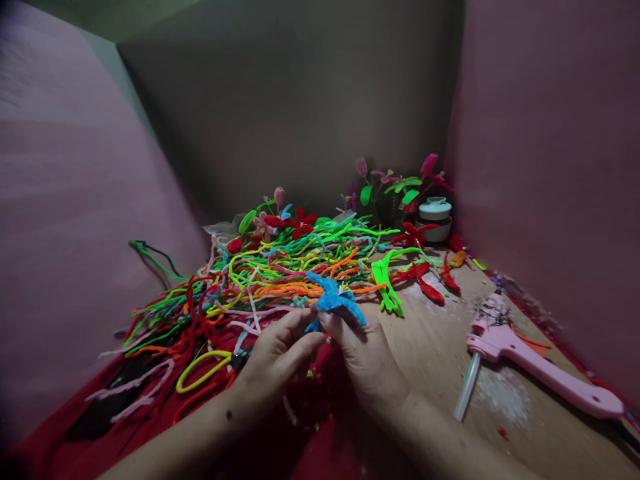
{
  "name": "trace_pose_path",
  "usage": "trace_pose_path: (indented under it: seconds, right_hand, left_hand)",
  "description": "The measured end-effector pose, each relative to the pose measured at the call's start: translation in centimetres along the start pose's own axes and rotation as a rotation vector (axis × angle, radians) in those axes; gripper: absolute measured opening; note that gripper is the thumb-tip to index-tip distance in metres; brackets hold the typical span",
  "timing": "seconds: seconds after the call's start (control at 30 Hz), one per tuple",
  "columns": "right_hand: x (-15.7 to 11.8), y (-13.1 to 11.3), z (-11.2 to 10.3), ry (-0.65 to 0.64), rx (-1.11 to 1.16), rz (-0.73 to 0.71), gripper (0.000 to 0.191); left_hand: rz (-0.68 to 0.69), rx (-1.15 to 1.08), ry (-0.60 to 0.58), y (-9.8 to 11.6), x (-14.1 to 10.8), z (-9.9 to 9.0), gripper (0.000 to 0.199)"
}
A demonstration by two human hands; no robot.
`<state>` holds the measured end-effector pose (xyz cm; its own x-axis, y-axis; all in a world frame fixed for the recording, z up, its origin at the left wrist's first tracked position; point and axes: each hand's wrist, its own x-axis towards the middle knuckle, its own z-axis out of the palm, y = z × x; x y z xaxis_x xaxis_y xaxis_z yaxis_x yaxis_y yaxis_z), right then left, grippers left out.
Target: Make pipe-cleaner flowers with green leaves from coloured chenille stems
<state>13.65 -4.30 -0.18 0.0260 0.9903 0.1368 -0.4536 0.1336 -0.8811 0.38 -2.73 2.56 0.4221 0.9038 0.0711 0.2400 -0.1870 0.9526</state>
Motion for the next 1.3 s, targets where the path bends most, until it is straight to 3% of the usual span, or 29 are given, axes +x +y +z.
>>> trace_pose_path:
  seconds: [0.1,0.2,0.27,0.4,0.5,0.7,0.87,1.03,1.3]
  right_hand:
    - [-0.1,0.0,0.1,0.001,-0.019,-0.025,0.031]
    - [-0.2,-0.3,0.4,-0.026,-0.081,-0.068,0.03]
    - [0.0,-0.3,0.5,-0.053,-0.063,-0.048,0.029]
    - [0.3,0.1,0.4,-0.097,0.075,0.049,0.028]
    - [0.4,0.3,0.3,-0.073,0.068,0.024,0.028]
    - [0.2,-0.4,0.4,-0.073,-0.086,-0.04,0.028]
    - [-0.1,-0.7,0.2,-0.072,-0.219,-0.076,0.02]
    - [-0.3,-1.3,0.2,-0.087,-0.286,-0.093,0.024]
    - [-0.6,-2.2,1.2,-0.007,-0.234,-0.126,0.024]
  left_hand:
    - [0.23,0.305,0.089,-0.9,-0.2,0.0,0.01]
    - [0.258,0.364,0.093,-1.0,-0.1,-0.1,0.016]
    - [0.187,0.252,0.064,-0.5,0.0,-0.1,0.017]
    - [-0.108,-0.181,-0.042,0.7,0.1,0.0,0.024]
    - [-0.259,-0.461,-0.129,0.9,0.2,-0.1,0.024]
    - [-0.3,-0.718,-0.242,-0.6,0.6,-0.3,0.025]
    - [-0.256,-0.867,-0.416,-1.8,1.0,-0.6,0.024]
    - [-0.228,-0.837,-0.451,-2.0,1.1,-1.0,0.022]
    - [-0.112,-0.532,-0.33,-1.2,1.1,-0.7,0.031]
